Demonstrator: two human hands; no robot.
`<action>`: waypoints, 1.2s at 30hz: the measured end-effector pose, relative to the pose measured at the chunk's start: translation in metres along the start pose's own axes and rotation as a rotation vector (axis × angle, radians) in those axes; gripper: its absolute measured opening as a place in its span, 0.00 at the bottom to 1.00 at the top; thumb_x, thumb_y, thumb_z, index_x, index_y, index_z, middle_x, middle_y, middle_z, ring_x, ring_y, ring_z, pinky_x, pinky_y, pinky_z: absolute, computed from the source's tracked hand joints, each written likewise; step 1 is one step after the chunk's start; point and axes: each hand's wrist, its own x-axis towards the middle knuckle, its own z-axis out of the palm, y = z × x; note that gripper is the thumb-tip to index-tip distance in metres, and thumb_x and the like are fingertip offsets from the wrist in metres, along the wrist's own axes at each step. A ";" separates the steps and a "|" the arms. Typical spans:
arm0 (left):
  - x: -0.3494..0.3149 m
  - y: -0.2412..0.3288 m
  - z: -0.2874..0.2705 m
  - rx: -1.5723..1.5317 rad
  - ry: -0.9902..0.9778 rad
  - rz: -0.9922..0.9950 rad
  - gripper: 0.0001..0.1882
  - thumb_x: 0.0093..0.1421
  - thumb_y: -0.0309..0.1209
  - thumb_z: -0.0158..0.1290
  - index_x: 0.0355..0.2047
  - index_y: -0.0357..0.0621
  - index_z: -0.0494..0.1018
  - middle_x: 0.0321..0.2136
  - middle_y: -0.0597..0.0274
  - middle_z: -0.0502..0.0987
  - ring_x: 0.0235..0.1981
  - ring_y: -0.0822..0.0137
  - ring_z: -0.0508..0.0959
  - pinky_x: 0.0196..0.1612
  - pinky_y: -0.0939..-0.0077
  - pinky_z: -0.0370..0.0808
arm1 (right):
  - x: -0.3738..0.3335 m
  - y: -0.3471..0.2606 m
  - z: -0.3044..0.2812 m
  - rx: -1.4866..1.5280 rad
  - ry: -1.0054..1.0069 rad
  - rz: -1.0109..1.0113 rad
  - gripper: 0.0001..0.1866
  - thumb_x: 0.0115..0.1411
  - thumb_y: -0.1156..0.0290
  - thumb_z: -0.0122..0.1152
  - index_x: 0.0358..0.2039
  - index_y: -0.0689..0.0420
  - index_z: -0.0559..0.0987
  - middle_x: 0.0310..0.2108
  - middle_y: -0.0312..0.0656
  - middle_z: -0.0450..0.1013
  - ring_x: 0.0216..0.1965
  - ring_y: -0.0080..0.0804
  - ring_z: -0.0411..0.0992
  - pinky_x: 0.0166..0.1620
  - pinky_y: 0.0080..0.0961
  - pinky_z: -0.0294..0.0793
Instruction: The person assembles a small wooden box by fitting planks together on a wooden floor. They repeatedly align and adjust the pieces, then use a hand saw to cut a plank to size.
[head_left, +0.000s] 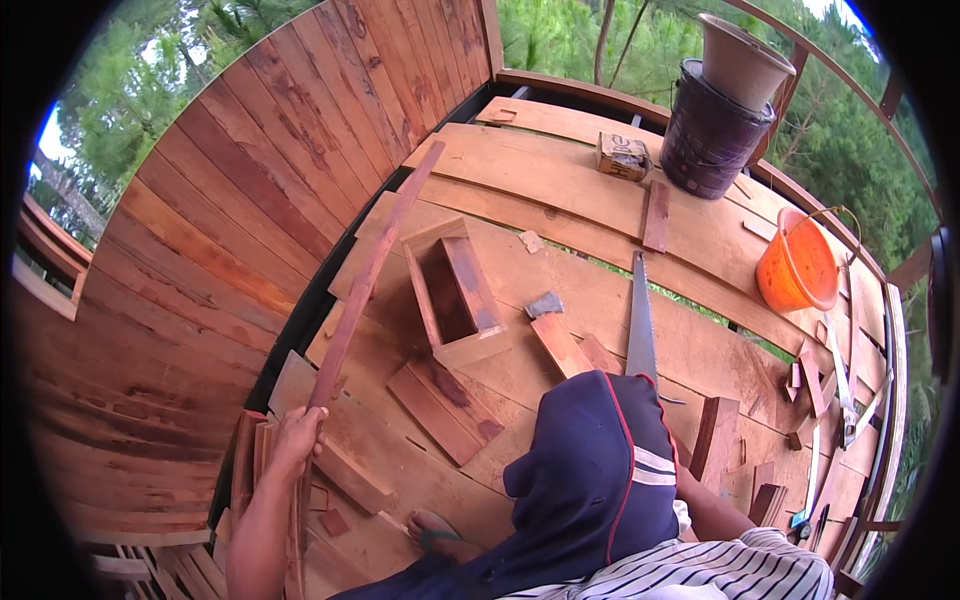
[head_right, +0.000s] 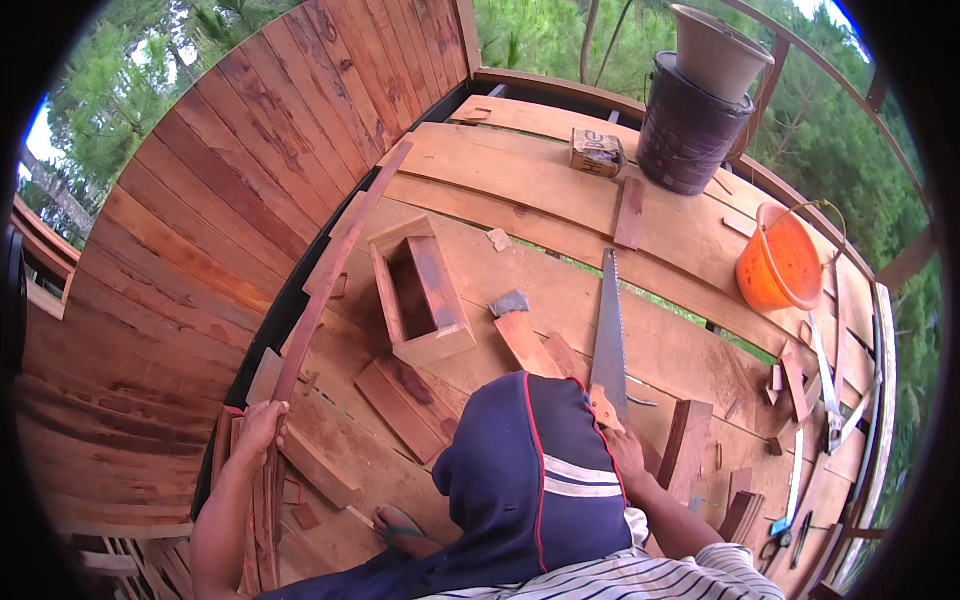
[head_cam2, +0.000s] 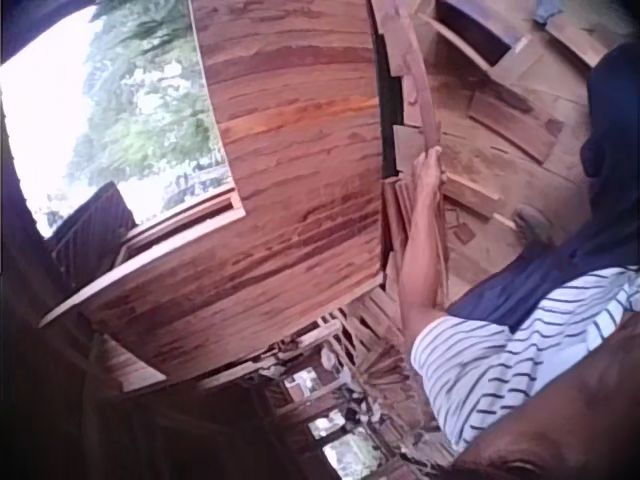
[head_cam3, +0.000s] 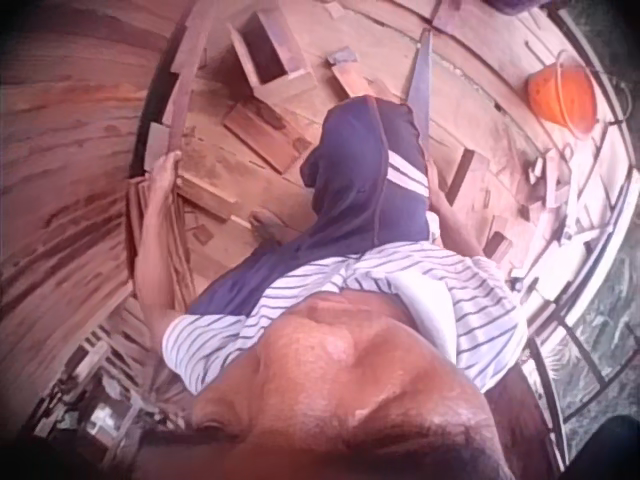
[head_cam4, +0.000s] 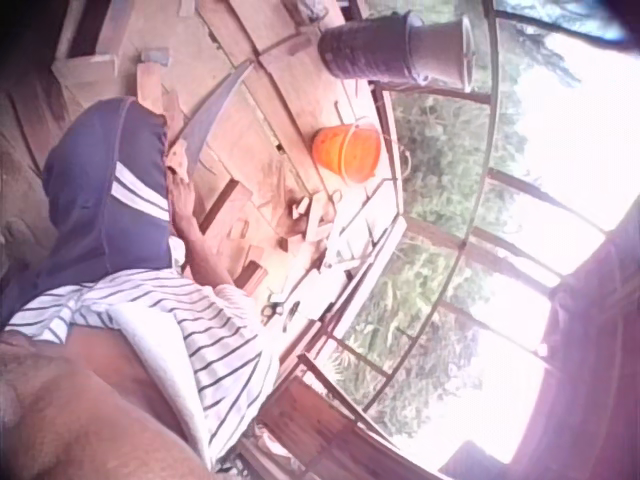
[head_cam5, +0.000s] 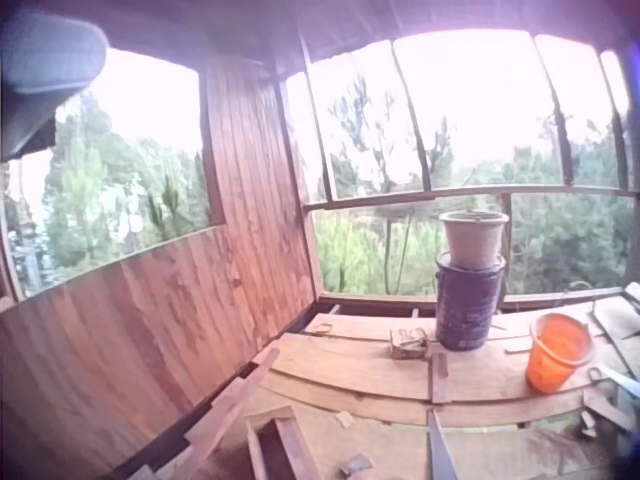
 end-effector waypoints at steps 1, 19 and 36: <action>0.009 -0.014 -0.006 -0.009 -0.011 -0.024 0.13 0.62 0.41 0.54 0.27 0.45 0.70 0.18 0.66 0.69 0.13 0.73 0.69 0.17 0.76 0.66 | 0.000 0.004 0.010 -0.029 -0.037 -0.027 0.15 0.62 0.60 0.54 0.43 0.55 0.78 0.37 0.47 0.75 0.44 0.45 0.75 0.48 0.41 0.69; 0.031 -0.046 -0.020 -0.001 -0.038 -0.077 0.14 0.61 0.41 0.53 0.28 0.43 0.73 0.19 0.58 0.74 0.15 0.65 0.74 0.21 0.66 0.72 | 0.011 0.021 -0.056 0.131 0.368 0.199 0.11 0.63 0.61 0.55 0.37 0.56 0.71 0.30 0.52 0.74 0.37 0.53 0.75 0.40 0.48 0.70; 0.131 0.072 -0.098 1.077 0.800 0.741 0.17 0.59 0.41 0.60 0.38 0.39 0.75 0.31 0.45 0.82 0.35 0.42 0.83 0.38 0.46 0.80 | 0.035 -0.043 -0.030 -0.020 -0.106 0.186 0.16 0.65 0.60 0.53 0.47 0.56 0.77 0.48 0.47 0.76 0.52 0.38 0.76 0.48 0.46 0.71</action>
